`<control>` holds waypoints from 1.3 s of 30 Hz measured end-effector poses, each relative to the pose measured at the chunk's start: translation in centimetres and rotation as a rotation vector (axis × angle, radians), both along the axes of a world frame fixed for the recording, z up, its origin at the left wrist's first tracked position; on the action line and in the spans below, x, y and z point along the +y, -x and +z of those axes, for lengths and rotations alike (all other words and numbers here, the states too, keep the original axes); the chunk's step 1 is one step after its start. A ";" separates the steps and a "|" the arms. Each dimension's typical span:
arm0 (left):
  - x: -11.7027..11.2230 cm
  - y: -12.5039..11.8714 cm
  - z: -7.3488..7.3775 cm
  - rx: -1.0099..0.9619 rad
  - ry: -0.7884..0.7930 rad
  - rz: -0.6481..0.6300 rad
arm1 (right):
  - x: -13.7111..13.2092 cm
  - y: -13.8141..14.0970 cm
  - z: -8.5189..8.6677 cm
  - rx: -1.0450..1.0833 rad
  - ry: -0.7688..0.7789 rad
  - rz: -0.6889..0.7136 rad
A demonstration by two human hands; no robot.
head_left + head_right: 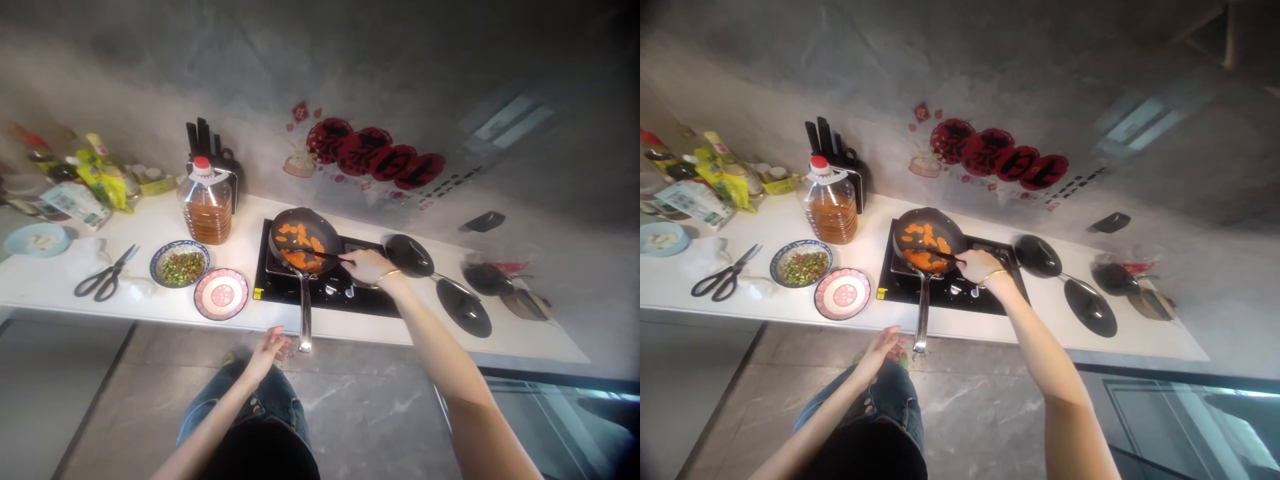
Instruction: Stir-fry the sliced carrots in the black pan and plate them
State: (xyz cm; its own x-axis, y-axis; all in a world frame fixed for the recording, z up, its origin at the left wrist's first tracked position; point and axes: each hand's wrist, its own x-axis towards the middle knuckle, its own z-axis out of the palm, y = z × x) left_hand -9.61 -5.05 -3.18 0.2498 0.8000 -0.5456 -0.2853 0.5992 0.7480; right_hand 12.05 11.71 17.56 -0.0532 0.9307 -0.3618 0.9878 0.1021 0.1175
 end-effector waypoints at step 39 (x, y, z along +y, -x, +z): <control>-1.5 -1.6 -2.2 0.002 0.026 -0.006 | 0.7 0.5 -4.8 -0.038 -0.090 -0.008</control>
